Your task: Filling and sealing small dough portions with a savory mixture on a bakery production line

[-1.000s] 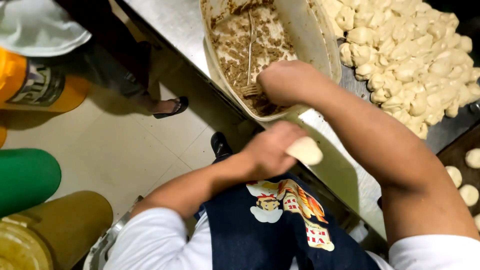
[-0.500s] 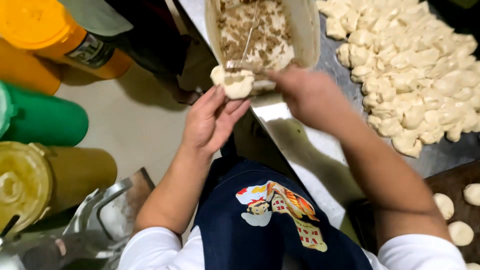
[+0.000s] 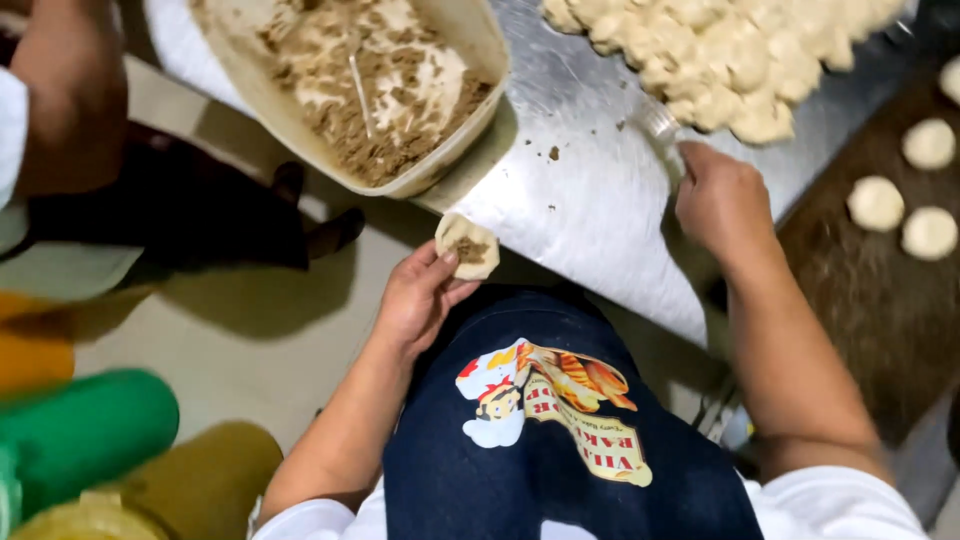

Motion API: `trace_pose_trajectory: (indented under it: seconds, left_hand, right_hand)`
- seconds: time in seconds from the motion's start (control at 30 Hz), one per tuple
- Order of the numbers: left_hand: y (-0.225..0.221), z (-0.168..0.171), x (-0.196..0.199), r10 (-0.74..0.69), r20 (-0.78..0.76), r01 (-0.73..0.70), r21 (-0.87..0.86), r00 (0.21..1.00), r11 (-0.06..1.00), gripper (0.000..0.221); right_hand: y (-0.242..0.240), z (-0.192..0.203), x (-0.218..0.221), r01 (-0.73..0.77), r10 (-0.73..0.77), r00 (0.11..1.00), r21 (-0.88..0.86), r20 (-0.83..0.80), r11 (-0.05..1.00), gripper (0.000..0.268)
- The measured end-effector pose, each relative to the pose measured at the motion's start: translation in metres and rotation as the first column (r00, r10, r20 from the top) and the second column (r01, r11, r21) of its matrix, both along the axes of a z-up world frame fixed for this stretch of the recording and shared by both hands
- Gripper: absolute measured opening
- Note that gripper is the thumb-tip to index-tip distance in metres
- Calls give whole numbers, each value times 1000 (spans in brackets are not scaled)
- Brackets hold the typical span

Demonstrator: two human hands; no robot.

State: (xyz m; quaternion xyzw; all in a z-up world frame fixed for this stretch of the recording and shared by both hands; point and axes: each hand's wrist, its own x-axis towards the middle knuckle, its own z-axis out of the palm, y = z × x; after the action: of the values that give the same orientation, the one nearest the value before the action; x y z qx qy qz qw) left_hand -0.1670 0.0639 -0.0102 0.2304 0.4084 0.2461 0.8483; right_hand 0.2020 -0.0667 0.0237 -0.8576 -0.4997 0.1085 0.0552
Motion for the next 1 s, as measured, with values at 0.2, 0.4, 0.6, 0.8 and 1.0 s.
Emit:
trace_pose_trajectory:
  seconds: [0.2,0.4,0.6,0.8,1.0]
  left_hand:
    - [38,-28,-43,-258,-58,253,-85,964,964,42]
    - [53,-36,-46,-473,-66,469,-74,878,880,41]
    - [54,-43,-52,-476,-32,474,-55,879,879,34]
    - [42,-51,-61,-375,-43,366,-137,926,920,38]
    - [11,-45,-39,-302,-58,298,-64,952,952,33]
  right_hand:
    - [26,-3,-28,252,-251,966,-21,64,967,49]
    - [56,-4,-33,153,-158,960,39,232,987,69]
    - [41,-4,-67,236,-232,972,121,-47,964,44]
    - [28,15,-53,336,-328,929,-20,169,942,51]
    - [21,-29,-28,200,-232,905,125,356,972,29]
